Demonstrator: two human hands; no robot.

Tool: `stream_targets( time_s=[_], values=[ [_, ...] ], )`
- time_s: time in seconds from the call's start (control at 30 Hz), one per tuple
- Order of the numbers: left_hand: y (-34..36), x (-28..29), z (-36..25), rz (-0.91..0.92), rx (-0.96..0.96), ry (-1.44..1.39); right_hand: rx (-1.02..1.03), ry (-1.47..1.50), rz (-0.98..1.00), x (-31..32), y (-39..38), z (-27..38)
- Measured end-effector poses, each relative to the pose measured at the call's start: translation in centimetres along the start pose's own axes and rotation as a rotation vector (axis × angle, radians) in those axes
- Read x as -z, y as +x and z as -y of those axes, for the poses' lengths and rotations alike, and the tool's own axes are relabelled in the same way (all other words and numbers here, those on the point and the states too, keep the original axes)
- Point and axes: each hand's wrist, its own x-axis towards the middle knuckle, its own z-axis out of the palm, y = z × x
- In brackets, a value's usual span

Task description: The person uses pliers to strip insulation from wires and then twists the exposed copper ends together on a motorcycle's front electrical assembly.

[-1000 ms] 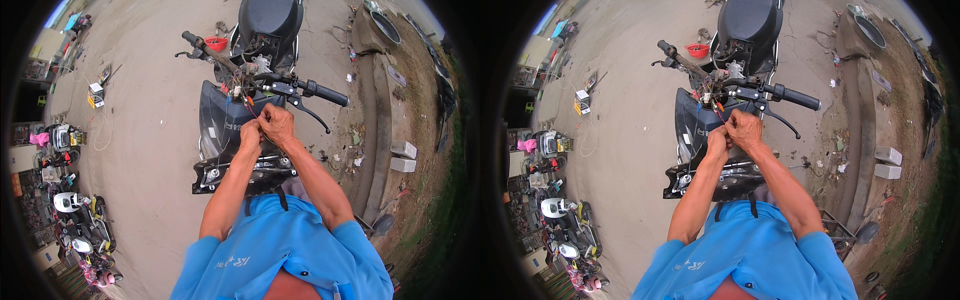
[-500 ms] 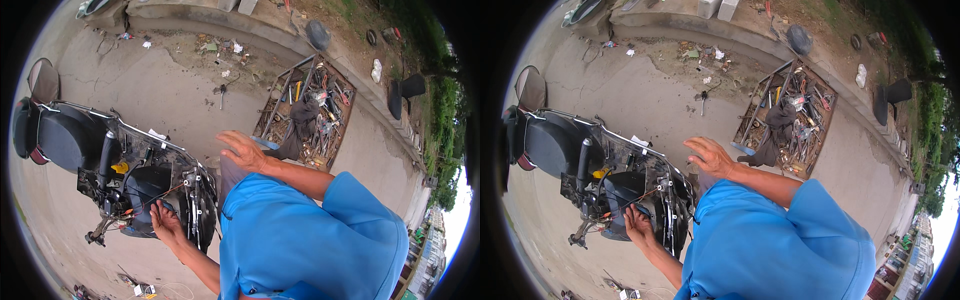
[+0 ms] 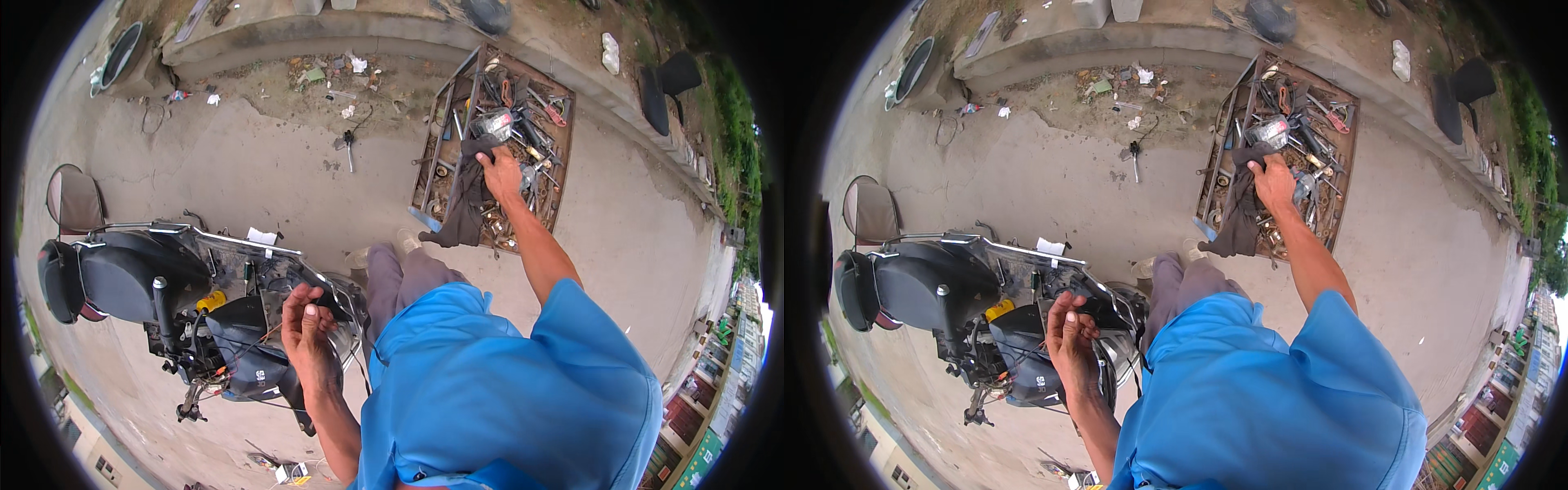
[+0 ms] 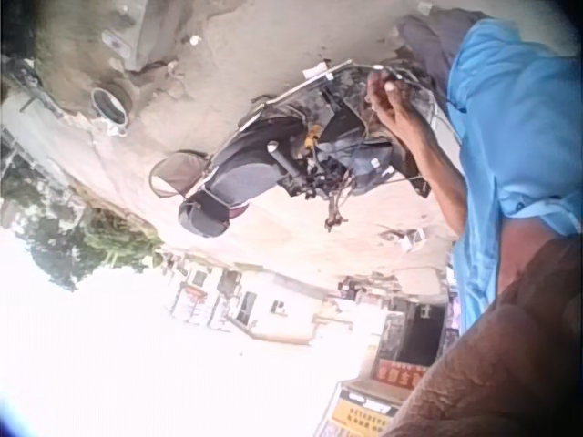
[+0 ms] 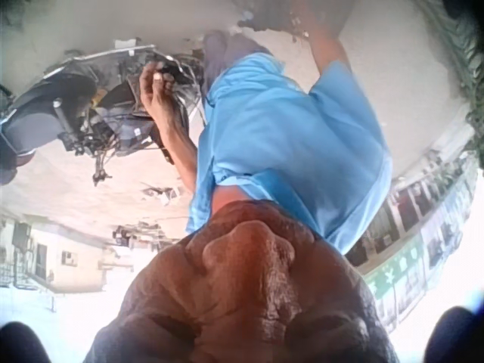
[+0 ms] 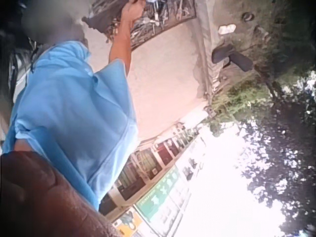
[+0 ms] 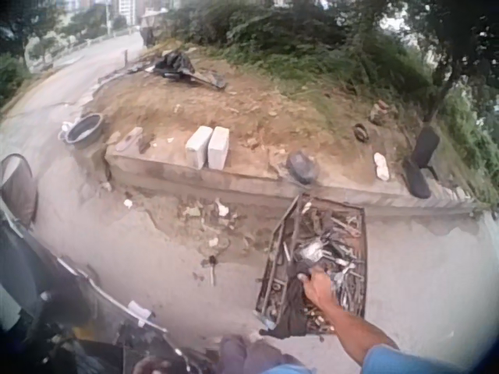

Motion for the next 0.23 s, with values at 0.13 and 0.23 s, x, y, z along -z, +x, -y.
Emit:
stream_targets(
  time_s=[0.13, 0.23],
  values=[
    [0.1, -2.9, 2.6, 0.12, 0.069, -0.001, 0.084, 0.272, -0.137, 8.6, 2.8, -0.3],
    [0.4, -5.3, 4.1, 0.198, 0.145, -0.001, 0.001, 0.799, -0.107, 14.6, 2.9, 1.5]
  ],
)
